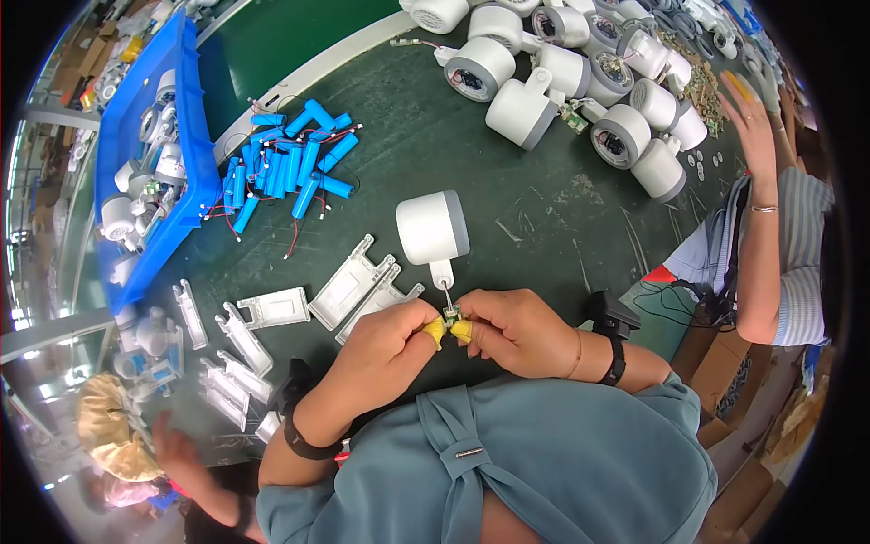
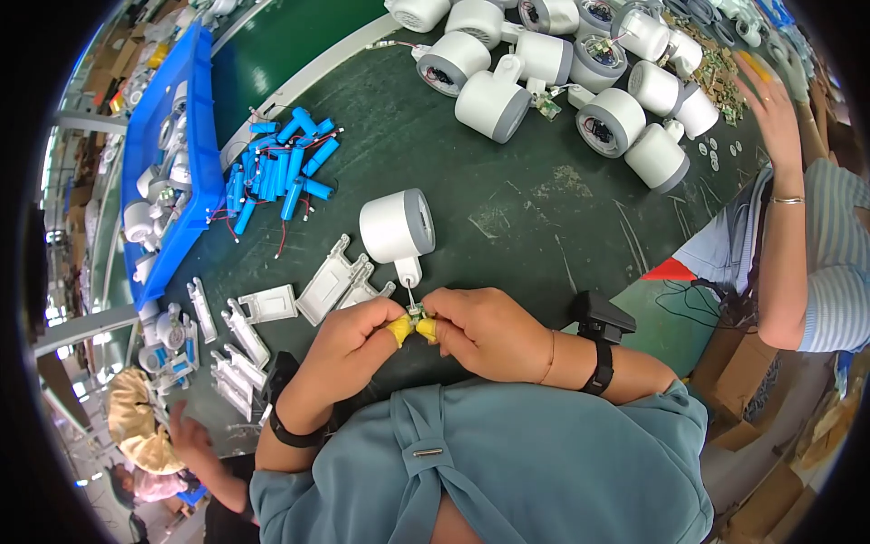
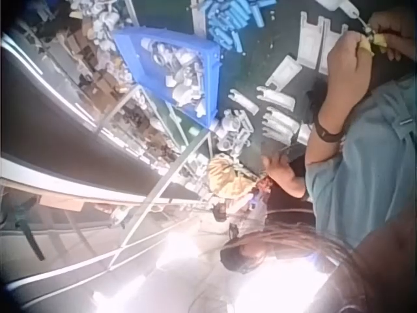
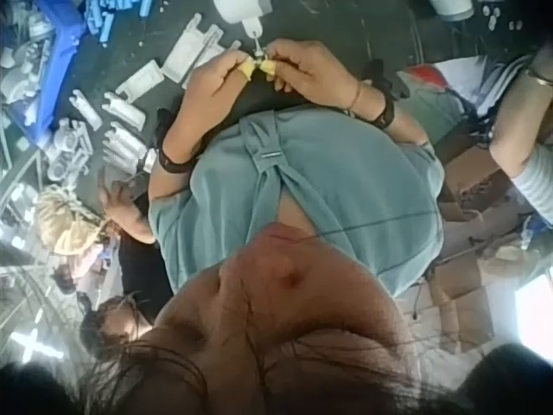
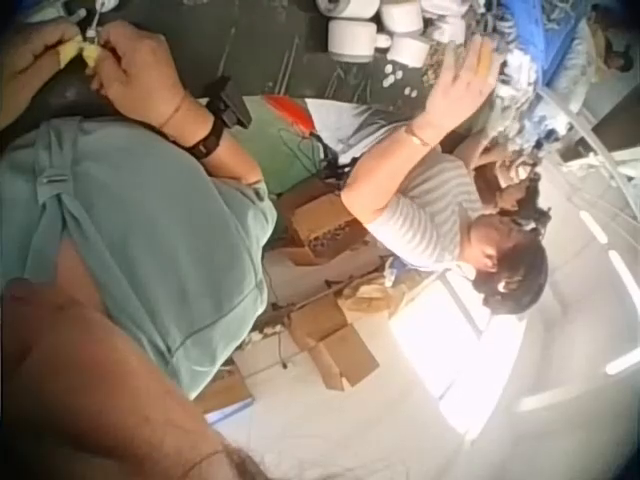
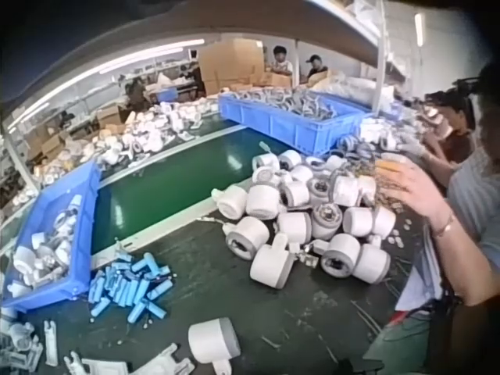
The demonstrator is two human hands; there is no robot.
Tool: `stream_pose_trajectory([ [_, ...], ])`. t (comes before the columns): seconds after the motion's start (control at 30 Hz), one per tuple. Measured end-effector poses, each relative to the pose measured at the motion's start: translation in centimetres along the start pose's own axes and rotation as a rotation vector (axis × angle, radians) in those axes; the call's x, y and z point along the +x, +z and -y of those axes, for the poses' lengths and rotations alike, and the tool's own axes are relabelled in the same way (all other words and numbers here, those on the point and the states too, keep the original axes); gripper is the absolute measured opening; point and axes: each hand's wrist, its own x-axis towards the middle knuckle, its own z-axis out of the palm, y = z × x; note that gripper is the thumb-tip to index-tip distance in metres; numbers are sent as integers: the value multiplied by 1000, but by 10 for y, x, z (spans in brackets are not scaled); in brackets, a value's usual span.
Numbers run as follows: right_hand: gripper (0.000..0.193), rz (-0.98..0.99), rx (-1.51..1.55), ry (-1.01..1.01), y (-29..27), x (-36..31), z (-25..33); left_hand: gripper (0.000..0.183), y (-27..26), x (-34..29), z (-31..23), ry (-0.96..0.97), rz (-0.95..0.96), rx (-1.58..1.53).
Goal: The person connects a circuit board to a light housing by hand, places a battery into a plastic cover, and then presses the cover onto the housing, repeating the process for multiple units.
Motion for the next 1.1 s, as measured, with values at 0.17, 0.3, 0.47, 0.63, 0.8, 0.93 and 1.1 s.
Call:
stream_pose_trajectory([
  [0.17,10,-64,-79,-57,6,-1,0,12,0,3,-3,21,12,101],
  [0.3,17,-120,-182,-74,10,-5,-6,10,19,0,-1,134,-155,221],
  [0.47,14,-257,-250,-149,20,-4,-7,22,39,-4,2,248,-313,354],
  [0.63,13,-358,-354,-242,26,-2,-7,22,47,-4,0,278,-345,426],
  [0.8,17,-352,-356,-246,26,-3,-11,20,44,-5,-7,202,-306,416],
  [0.93,22,-372,-277,-230,25,-5,-8,20,25,-4,-5,237,-247,269],
  [1.1,23,-417,-296,-267,29,-6,-14,19,27,0,-7,112,-243,195],
])
